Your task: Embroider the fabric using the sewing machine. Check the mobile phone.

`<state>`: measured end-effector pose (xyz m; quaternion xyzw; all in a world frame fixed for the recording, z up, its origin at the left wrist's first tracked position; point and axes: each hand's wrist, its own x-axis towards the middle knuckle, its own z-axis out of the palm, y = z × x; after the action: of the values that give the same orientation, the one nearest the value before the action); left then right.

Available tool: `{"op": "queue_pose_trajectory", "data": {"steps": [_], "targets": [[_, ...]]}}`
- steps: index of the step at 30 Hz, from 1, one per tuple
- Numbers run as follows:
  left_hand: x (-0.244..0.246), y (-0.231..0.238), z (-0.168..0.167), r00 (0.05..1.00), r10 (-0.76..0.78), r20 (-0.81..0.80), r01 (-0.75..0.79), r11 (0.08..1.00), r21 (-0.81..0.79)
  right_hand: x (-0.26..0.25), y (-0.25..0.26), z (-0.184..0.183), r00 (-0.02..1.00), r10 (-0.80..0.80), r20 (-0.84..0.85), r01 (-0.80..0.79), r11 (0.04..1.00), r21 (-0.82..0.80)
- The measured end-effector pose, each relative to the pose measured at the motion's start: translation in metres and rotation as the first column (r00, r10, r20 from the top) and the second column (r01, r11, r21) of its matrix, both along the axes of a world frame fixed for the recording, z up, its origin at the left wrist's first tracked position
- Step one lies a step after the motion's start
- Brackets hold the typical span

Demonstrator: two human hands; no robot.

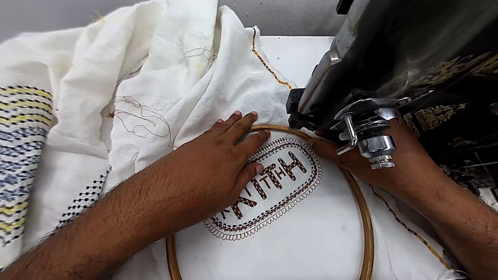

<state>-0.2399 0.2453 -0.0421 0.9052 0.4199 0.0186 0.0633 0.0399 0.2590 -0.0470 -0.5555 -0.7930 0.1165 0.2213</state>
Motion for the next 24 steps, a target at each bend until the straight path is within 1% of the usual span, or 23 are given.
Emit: {"op": "queue_pose_trajectory", "data": {"steps": [6,14,20,24], "targets": [[-0.0003,0.0008,0.0004,1.000,-0.003,0.005,0.003,1.000,0.002,0.0001,0.0014,-0.0015,1.000,0.001,0.009,-0.001,1.000,0.013],[-0.0006,0.0027,-0.0019,1.000,-0.002,0.017,0.002,1.000,0.008,-0.0007,0.0013,-0.0022,0.999,0.030,-0.038,-0.027,0.997,0.066],[-0.0026,0.0012,-0.0003,1.000,0.001,0.002,-0.001,1.000,0.006,-0.0008,0.0016,-0.0042,0.998,0.036,-0.049,-0.034,0.999,0.040],[-0.0032,0.0014,0.0002,1.000,0.007,0.005,-0.007,1.000,0.005,-0.0024,0.0009,-0.0050,0.996,0.053,-0.075,-0.048,0.997,0.067]]}}
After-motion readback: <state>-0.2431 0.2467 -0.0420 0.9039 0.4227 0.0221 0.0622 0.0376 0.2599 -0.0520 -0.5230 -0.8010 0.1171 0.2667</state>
